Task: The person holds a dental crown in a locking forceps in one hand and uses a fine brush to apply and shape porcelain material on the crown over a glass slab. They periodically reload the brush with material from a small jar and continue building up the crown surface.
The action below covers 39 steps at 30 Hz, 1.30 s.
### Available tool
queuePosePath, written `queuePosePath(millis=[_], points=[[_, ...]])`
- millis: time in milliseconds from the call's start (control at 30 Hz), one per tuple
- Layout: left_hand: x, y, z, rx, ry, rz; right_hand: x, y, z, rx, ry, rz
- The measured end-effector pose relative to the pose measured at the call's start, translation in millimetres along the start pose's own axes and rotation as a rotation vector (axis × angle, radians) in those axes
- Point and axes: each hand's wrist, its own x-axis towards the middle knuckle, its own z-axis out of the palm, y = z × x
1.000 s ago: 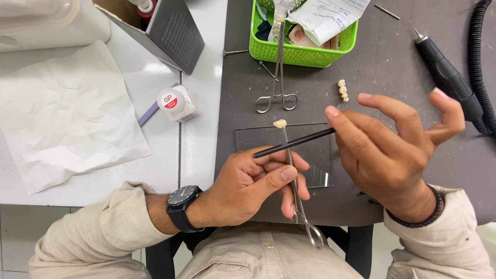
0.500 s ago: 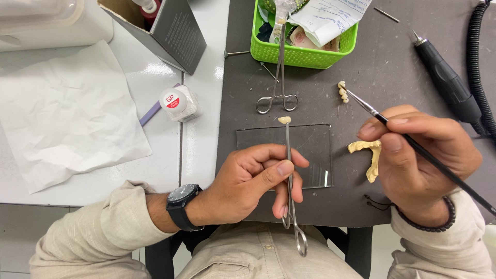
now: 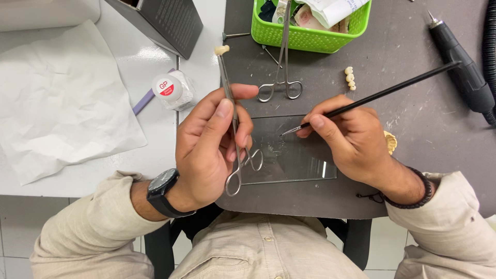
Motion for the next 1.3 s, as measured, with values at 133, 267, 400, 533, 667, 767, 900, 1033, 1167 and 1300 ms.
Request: queuePosePath(millis=[133, 267, 400, 533, 667, 767, 900, 1033, 1167, 1300], points=[[0.5, 1.3, 2.4, 0.039, -0.003, -0.025, 4.1, -2.9, 2.5, -0.062, -0.045, -0.005], [1.1, 2.2, 2.5, 0.041, -0.026, -0.016, 5.3, -5.2, 4.7, -0.091, -0.055, -0.031], [0.3, 1.8, 1.5, 0.054, -0.043, -0.03, 4.0, -4.3, 7.2, -0.104, -0.076, -0.061], [-0.1, 0.4, 1.3, 0.076, -0.05, -0.029, 3.2, -4.0, 8.2, -0.118, -0.09, -0.051], [0.4, -0.2, 1.5, 0.065, -0.067, -0.031, 3.2, -5.1, 8.4, -0.117, -0.095, -0.071], [0.5, -1.0, 1.8, 0.074, -0.066, -0.027, 3.0, -5.6, 8.4, -0.115, -0.094, -0.069], [0.4, -1.4, 1.9, 0.078, -0.073, -0.023, 3.5, -5.9, 8.2, -0.117, -0.099, -0.08], [0.6, -1.0, 2.0, 0.089, -0.079, -0.022, 4.3, -8.2, 8.4, -0.119, -0.113, -0.059], [0.7, -1.0, 2.0, 0.085, -0.082, -0.024, 4.7, -10.7, 7.1, -0.135, -0.132, 0.019], [0.9, -1.8, 1.1, 0.082, -0.08, -0.021, 4.8, -7.7, 4.4, -0.097, -0.141, 0.04]])
